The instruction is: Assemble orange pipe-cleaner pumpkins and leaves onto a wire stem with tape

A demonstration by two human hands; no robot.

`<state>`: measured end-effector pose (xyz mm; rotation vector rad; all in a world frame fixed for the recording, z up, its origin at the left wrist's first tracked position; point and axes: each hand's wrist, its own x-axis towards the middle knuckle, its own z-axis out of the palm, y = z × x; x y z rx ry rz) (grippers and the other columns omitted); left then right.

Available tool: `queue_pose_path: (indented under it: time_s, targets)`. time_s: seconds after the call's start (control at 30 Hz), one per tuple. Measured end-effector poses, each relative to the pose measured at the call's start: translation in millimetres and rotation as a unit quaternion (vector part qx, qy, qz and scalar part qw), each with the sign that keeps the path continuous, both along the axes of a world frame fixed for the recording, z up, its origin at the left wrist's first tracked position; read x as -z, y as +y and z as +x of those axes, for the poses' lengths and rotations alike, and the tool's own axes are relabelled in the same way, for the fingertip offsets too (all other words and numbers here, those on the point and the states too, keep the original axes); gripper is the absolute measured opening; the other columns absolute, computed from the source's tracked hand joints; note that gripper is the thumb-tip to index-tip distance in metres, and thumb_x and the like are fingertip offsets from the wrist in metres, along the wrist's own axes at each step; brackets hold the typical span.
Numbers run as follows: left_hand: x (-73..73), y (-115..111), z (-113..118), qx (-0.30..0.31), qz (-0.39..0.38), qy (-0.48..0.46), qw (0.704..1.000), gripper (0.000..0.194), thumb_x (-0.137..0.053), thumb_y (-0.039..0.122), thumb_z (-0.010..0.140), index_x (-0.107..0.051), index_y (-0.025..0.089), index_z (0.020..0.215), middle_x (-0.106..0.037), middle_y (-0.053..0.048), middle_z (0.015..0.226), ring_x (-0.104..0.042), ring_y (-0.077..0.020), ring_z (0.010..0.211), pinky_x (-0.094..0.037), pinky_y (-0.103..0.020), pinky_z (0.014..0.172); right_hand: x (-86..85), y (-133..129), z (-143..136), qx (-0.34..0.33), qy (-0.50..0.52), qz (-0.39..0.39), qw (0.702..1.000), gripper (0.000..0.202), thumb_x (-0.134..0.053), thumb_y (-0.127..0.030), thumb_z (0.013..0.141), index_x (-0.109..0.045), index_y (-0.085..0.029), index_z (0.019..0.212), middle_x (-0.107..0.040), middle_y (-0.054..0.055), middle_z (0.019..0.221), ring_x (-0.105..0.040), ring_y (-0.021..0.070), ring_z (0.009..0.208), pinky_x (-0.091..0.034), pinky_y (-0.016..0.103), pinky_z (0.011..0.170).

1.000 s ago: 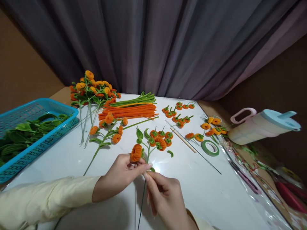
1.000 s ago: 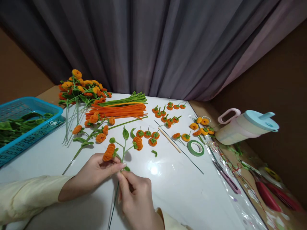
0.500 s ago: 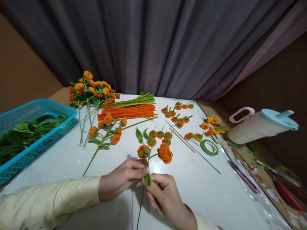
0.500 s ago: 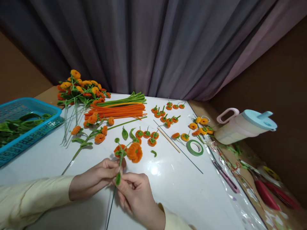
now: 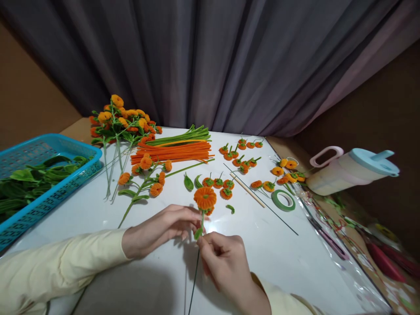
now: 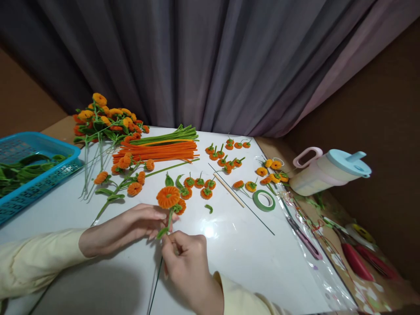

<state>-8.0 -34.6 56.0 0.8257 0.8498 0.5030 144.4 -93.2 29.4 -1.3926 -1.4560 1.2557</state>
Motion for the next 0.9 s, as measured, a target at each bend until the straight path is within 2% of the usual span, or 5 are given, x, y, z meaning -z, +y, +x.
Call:
queue_pose_path:
  time_s: [0.23, 0.4, 0.5, 0.67, 0.9]
  targets:
    - [6.5, 11.4, 2.1, 0.058, 0.215, 0.152, 0.963, 0.022, -0.064, 0.034, 0.073, -0.063, 0.012, 0.07, -0.059, 0.0, 0.066, -0.05, -0.0132, 0.065, -0.037, -0.023, 0.061, -2.1, 8.5, -1.0, -0.06, -0.076, 0.012, 0.995, 0.041, -0.042, -0.031, 0.085, -0.034, -0.018, 0.047, -0.041, -0.004, 0.035, -0.034, 0.0037, 0.025, -0.023, 0.016, 0.029]
    - [10.7, 22.0, -1.9, 0.085, 0.252, 0.161, 0.95, 0.024, -0.065, 0.033, 0.072, -0.062, 0.012, 0.06, -0.053, 0.003, 0.055, -0.043, -0.0098, 0.057, -0.034, -0.02, 0.055, 1.4, 19.0, 5.3, -0.134, 0.023, -0.129, 0.982, 0.04, -0.05, -0.04, 0.084, -0.044, -0.016, 0.053, -0.045, -0.004, 0.039, -0.04, 0.0049, 0.026, -0.026, 0.014, 0.028]
    - [11.1, 27.3, -4.9, 0.119, 0.242, 0.129, 0.954, 0.027, -0.065, 0.033, 0.072, -0.063, 0.011, 0.058, -0.052, 0.001, 0.055, -0.043, -0.0099, 0.058, -0.033, -0.021, 0.055, 8.0, 27.5, 12.1, -0.187, 0.131, -0.199, 0.953, 0.04, -0.057, -0.047, 0.079, -0.052, -0.013, 0.058, -0.051, -0.003, 0.041, -0.043, 0.0053, 0.027, -0.031, 0.014, 0.028]
    - [20.9, 30.6, -4.6, 0.125, 0.212, 0.086, 0.965, 0.03, -0.067, 0.034, 0.071, -0.061, 0.011, 0.052, -0.046, 0.002, 0.055, -0.04, -0.0096, 0.057, -0.031, -0.022, 0.052, 17.7, 35.5, 18.4, -0.247, 0.242, -0.224, 0.911, 0.042, -0.061, -0.046, 0.078, -0.057, -0.01, 0.056, -0.056, -0.001, 0.044, -0.047, 0.0053, 0.027, -0.032, 0.013, 0.028]
    - [38.9, 24.3, -10.3, 0.053, 0.05, -0.067, 0.995, 0.018, -0.061, 0.028, 0.077, -0.07, 0.013, 0.079, -0.061, -0.005, 0.078, -0.05, -0.0131, 0.072, -0.037, -0.025, 0.066, 17.0, 28.8, 19.5, -0.189, 0.24, -0.228, 0.924, 0.043, -0.062, -0.044, 0.078, -0.056, -0.009, 0.053, -0.057, 0.0, 0.043, -0.046, 0.0047, 0.026, -0.026, 0.012, 0.024]
